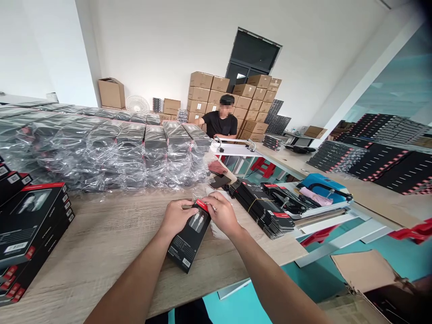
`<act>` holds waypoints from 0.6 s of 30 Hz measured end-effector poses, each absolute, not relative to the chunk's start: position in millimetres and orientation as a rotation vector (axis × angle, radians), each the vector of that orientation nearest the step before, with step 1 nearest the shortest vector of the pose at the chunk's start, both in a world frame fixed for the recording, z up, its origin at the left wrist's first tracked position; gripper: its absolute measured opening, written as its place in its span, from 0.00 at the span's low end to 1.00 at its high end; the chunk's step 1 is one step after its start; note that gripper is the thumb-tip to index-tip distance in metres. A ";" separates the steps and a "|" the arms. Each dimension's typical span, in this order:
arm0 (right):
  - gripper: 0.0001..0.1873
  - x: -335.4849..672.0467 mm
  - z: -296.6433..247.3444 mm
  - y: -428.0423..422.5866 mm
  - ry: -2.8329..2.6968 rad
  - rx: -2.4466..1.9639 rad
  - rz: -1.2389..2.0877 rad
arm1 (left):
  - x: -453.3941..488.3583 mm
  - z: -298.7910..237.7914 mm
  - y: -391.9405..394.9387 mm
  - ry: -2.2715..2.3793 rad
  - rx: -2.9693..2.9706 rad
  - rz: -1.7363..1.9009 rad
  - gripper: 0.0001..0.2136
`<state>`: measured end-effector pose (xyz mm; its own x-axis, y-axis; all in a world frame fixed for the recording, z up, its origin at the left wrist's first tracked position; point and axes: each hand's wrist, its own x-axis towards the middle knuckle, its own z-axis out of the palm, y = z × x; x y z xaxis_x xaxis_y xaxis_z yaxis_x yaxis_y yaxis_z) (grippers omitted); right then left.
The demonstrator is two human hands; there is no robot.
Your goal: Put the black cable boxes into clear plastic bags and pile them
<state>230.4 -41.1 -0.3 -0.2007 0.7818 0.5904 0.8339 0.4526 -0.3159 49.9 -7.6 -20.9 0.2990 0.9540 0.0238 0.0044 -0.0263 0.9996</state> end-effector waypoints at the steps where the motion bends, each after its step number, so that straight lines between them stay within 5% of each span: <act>1: 0.16 230.0 0.2 -41.4 -1.999 -1.347 -0.110 | 50.1 -21.2 -7.1 0.973 1.353 0.996 0.15; 8: 0.05 230.4 3.2 -42.7 -1.728 -1.767 -0.240 | 48.4 -17.3 -7.8 1.007 1.411 1.054 0.15; 18: 0.11 240.1 7.1 -35.4 -1.270 -1.722 0.887 | 45.5 -23.1 -3.9 1.035 1.375 1.011 0.15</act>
